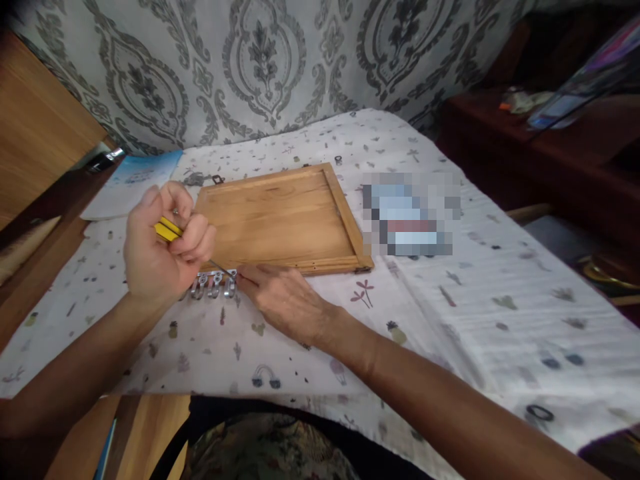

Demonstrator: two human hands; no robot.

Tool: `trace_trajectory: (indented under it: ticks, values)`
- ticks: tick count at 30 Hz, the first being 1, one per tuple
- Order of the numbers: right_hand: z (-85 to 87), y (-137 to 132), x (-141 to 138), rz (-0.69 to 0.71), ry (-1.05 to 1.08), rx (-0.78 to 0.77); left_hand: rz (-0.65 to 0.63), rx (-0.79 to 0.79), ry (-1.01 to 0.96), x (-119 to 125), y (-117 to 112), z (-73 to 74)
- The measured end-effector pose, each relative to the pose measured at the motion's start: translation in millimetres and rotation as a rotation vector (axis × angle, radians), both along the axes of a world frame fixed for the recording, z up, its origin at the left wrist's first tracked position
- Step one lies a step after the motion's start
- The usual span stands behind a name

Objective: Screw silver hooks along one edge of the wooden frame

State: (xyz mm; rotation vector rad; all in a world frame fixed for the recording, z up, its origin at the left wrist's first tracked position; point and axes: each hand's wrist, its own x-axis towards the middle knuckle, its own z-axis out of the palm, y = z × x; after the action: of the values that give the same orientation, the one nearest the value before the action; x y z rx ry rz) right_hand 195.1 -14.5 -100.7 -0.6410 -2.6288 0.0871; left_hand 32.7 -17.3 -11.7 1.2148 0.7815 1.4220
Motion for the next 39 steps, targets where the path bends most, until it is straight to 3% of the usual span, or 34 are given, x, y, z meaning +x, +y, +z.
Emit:
trace_trajectory:
  ticks: [4,9,11,17,26,30,34,39]
  values:
    - [-1.5,0.6,-0.4,0.001,0.004,0.003,0.001,0.033,0.057,0.2,2.3,-0.7]
    - [-2.4,0.9,-0.1,0.004,-0.012,-0.033,0.184,0.101,0.162,-1.1,1.7,-0.5]
    - [-2.0,0.6,0.1,0.002,-0.010,-0.043,0.201,0.104,0.201,-1.7,2.0,-1.0]
    - [0.5,-0.1,0.2,-0.002,-0.009,-0.068,0.280,0.148,0.073,2.6,2.2,-1.0]
    - [3.3,-0.5,-0.1,-0.015,-0.051,-0.043,-0.011,0.015,0.044,2.6,-2.8,4.6]
    - [3.5,-0.5,0.2,-0.019,-0.069,-0.032,0.064,0.001,0.095,-0.5,3.2,4.0]
    - [2.4,-0.5,0.3,-0.012,-0.056,-0.057,0.158,0.080,0.266,-8.9,5.0,0.1]
    - [-0.2,0.2,-0.1,-0.010,-0.011,-0.049,0.109,0.063,0.218,-6.8,2.5,1.3]
